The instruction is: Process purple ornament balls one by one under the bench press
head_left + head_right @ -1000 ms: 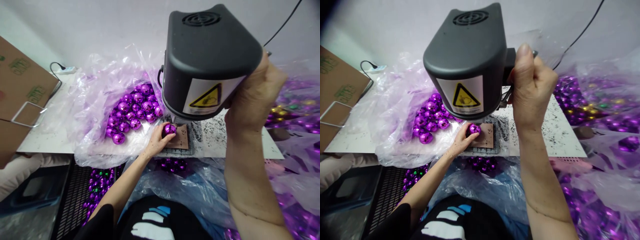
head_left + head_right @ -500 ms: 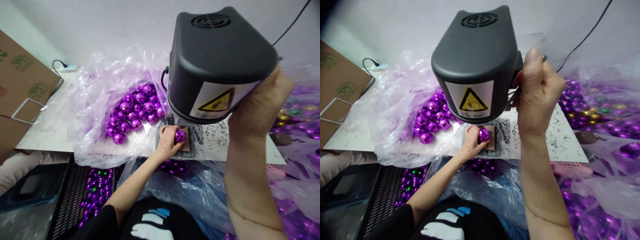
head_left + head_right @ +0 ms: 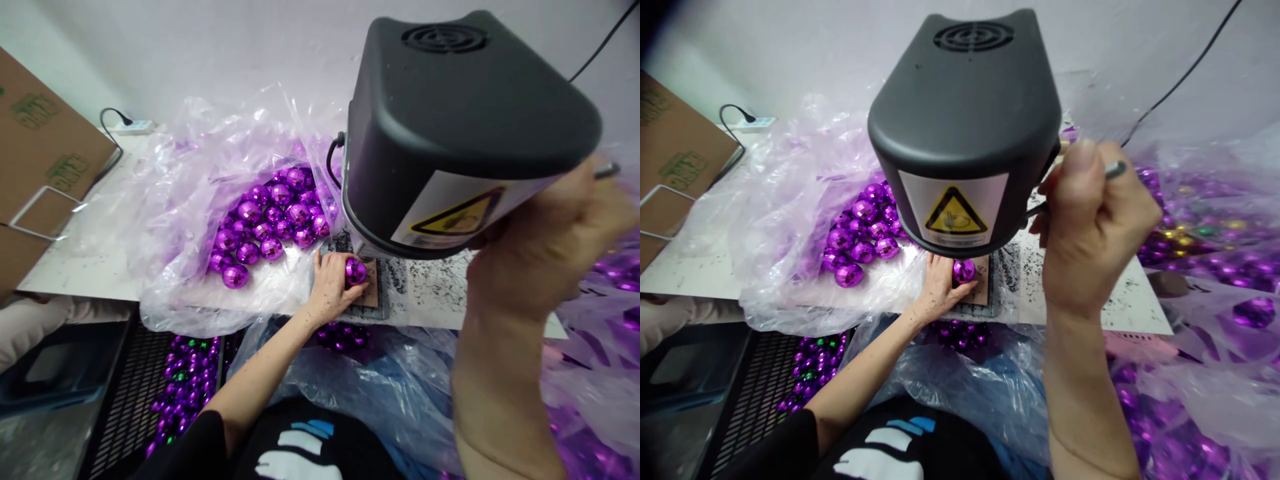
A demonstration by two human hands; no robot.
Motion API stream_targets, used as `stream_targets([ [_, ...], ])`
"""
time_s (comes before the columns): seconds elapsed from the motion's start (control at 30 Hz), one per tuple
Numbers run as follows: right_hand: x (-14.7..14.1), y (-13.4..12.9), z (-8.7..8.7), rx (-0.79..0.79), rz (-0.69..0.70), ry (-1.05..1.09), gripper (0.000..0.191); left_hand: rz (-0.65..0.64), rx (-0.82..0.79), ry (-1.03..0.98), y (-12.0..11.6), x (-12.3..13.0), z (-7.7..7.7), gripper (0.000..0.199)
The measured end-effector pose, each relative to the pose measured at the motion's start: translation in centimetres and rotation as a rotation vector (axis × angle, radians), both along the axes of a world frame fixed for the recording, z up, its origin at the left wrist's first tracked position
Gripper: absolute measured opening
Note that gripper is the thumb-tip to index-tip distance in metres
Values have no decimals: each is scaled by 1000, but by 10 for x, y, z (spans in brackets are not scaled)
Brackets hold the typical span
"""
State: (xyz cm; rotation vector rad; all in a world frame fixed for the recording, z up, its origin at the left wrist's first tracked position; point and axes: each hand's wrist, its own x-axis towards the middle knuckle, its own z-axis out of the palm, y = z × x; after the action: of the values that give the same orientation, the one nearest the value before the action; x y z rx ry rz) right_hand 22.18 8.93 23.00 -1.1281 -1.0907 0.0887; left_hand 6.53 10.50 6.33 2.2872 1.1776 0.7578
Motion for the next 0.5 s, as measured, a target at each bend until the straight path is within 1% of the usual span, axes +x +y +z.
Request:
stream_targets([
  [0.1,-3,-16,-14,64,-132,-108,35,7,7,-16,-2,0,-1,44],
  [0.17,-5,-27,-26,81,-174,-166,28,13,16,-23,-3,1,-3,44],
  [0.23,-6,-34,-38,110,-173,-204,22,20,23,-23,-4,1,-4,43],
  [0.33,-6,-39,-52,133,-130,-259,17,33,33,-16,-5,1,-4,40],
  [0.5,-7,-35,-62,233,-156,-314,16,29,33,-28,-6,1,-2,39],
])
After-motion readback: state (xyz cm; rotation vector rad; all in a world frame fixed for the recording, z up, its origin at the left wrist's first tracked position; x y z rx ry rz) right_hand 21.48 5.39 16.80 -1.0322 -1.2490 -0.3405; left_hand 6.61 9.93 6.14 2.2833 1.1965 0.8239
